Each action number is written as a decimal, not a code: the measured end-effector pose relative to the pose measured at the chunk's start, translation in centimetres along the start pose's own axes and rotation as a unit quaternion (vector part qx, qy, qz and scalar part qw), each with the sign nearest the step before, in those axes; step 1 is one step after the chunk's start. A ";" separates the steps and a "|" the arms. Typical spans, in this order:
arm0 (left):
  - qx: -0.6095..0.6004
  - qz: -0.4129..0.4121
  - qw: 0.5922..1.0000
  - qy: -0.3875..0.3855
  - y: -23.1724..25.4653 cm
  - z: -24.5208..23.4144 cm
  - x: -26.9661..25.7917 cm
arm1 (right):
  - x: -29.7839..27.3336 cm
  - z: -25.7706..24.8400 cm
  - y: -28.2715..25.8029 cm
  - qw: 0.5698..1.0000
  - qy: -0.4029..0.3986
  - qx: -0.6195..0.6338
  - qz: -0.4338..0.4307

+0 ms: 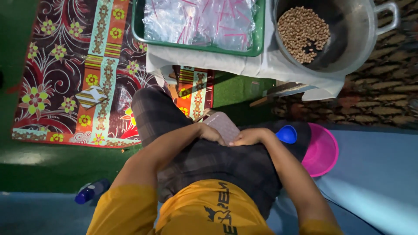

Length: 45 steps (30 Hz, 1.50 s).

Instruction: Packaging small beans into plastic zip-lock bags using a spoon and sealing them manually.

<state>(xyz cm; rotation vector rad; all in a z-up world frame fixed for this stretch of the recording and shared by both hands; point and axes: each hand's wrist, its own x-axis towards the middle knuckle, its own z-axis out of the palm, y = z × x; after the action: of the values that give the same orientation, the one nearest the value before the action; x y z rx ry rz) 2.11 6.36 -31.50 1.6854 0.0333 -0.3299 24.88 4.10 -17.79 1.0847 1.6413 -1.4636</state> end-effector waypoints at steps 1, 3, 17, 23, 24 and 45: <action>-0.189 -0.233 0.952 0.055 3.2 -0.1 -0.9 | 0.5 0.1 0.7 1.000 0.004 -0.009 0.010; -0.046 -0.058 0.997 -0.013 0.1 -0.4 -1.3 | 0.2 -0.5 1.1 1.000 0.004 -0.022 0.012; 0.102 -0.240 0.954 -0.148 -4.8 2.3 5.7 | -1.6 -0.6 5.7 0.976 0.190 -0.020 0.104; 0.191 -0.322 0.913 -0.159 -0.3 5.6 5.4 | -5.3 -1.3 4.0 0.939 0.306 -0.002 0.157; 0.229 -0.341 0.903 -0.125 3.1 5.0 4.0 | -6.0 -1.4 3.7 0.932 0.321 -0.009 0.167; 0.257 -0.293 0.915 0.101 11.4 3.7 -2.1 | -10.4 -2.2 -1.9 0.839 0.533 -0.021 0.108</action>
<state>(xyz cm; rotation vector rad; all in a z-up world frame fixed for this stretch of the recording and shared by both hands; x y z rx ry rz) 1.78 1.49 -20.38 2.2099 0.6682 -0.6523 27.63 4.74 -7.41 2.2040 2.0996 -0.6209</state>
